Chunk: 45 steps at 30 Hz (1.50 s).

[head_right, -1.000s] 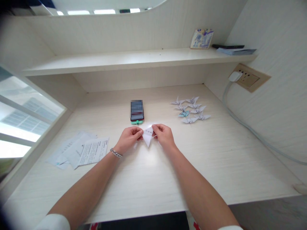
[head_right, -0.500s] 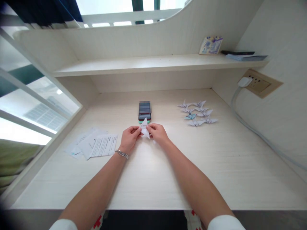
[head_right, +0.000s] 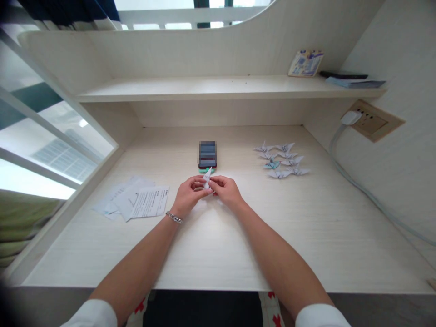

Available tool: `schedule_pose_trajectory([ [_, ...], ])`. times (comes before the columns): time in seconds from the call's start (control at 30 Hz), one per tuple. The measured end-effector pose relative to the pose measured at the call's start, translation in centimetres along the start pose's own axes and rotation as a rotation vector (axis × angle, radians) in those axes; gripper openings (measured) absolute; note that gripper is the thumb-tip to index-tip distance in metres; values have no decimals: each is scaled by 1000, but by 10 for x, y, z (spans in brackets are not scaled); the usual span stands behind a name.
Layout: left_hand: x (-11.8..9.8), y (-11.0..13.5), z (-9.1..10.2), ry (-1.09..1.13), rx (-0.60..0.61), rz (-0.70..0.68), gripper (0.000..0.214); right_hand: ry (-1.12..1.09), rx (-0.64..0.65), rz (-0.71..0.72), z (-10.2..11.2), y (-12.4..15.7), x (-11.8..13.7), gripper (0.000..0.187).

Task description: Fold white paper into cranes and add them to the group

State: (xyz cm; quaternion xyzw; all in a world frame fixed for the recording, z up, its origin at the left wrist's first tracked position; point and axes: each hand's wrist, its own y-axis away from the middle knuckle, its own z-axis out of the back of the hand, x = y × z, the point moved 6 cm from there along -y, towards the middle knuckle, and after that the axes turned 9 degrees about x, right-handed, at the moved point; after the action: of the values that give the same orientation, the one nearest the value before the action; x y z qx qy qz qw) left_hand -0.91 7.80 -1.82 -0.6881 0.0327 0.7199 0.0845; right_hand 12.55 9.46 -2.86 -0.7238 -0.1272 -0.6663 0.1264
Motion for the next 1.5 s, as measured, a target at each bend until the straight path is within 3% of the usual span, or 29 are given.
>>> schedule_pose_trajectory([
  [0.23, 4, 2, -7, 182, 102, 101, 40, 31, 17, 29, 0, 0, 2, 29],
  [0.57, 4, 2, -5, 150, 10, 27, 34, 239, -52, 65, -1, 6, 9, 24],
  [0.8, -7, 7, -14, 188, 67, -56, 31, 454, -135, 146, 2, 11, 17, 25],
  [1.1, 4, 7, -10, 452, 6, 174, 28, 695, -125, 364, -14, 24, 43, 35],
  [1.3, 2, 11, -14, 567, 86, 233, 25, 556, -131, 321, -11, 28, 47, 24],
  [1.5, -1, 12, -13, 565, 64, 199, 25, 327, -133, 243, -6, 26, 39, 24],
])
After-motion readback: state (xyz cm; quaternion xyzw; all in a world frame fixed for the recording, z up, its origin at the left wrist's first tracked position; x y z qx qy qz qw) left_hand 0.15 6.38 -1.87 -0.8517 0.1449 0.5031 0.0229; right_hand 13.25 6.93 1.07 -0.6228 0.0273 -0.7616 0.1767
